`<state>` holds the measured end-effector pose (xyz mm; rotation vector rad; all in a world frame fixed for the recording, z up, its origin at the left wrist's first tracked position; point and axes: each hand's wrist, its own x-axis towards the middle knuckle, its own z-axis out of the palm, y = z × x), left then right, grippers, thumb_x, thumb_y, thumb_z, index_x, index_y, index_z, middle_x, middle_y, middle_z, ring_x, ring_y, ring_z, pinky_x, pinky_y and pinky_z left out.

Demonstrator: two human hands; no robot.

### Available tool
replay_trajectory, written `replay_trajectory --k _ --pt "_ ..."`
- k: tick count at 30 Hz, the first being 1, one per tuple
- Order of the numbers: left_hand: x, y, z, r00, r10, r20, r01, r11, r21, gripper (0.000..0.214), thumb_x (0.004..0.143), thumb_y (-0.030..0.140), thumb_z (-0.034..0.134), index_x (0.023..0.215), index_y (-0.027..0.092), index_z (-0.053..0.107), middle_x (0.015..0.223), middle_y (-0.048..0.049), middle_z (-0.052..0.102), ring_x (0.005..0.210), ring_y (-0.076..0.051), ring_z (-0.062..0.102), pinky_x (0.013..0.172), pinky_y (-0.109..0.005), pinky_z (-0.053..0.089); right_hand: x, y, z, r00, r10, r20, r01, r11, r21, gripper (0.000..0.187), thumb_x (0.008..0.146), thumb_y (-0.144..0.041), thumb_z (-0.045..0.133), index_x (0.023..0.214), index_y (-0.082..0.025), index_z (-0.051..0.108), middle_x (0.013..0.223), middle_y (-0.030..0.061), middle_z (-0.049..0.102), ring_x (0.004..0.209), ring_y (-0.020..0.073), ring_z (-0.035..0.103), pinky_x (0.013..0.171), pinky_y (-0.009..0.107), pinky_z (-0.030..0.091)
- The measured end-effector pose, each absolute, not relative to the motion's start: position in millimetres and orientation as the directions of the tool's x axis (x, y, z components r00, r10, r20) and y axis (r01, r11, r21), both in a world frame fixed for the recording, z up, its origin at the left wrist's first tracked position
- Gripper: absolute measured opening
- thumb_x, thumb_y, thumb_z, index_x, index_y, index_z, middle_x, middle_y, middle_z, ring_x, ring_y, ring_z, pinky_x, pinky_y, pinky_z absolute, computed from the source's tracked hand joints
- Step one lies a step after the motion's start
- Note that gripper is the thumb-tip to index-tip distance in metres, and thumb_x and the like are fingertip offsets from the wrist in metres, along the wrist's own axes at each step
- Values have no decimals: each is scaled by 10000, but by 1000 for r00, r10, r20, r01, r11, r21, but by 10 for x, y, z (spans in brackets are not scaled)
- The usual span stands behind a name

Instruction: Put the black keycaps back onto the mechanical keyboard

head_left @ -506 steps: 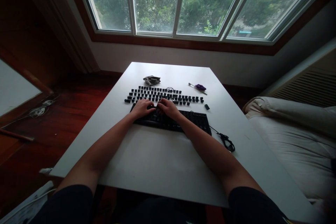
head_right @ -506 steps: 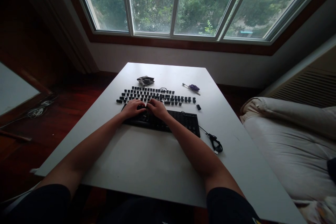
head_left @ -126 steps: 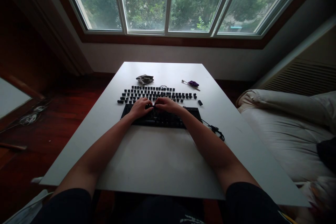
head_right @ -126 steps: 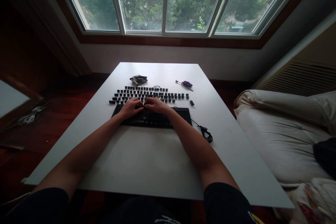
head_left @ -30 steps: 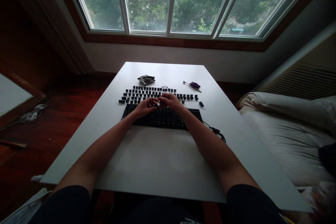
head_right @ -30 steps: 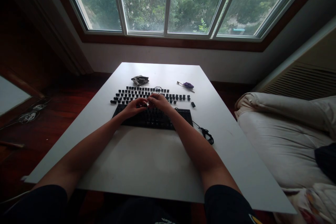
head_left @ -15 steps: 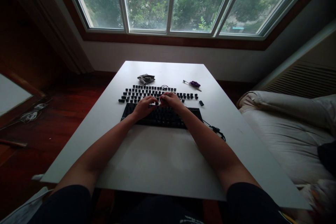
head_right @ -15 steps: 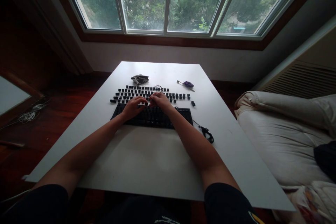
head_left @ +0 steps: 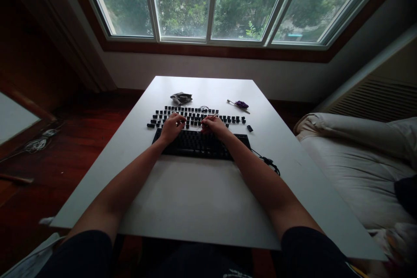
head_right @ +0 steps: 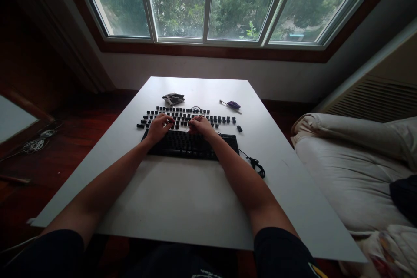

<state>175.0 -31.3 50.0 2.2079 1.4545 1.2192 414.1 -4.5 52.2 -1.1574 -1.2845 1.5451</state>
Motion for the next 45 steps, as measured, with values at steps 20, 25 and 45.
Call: replay_trajectory --k 20,25,45 --pt "1923 -97 474 215 903 372 718 -404 566 230 829 150 623 1025 222 719 1085 -40 725 859 -181 693 872 -326 544 4244 25 431 -318 920 -227 -17 -245 -969 48 922 -167 627 877 -152 623 679 29 691 579 160 718 518 234 599" --pt "1999 -7 462 187 933 308 808 -324 492 235 831 191 643 1036 273 722 1052 -9 759 1017 -230 691 928 -342 516 4243 19 446 -321 918 -234 -20 -254 -967 49 922 -174 637 882 -150 621 670 27 688 577 155 714 534 236 607" --pt "2152 41 276 180 941 286 886 -282 368 213 769 189 676 933 292 764 1023 -58 721 1072 -323 512 929 -478 350 4242 18 454 -320 919 -229 -24 -250 -968 47 916 -174 641 876 -154 625 665 25 694 575 166 718 513 240 601"
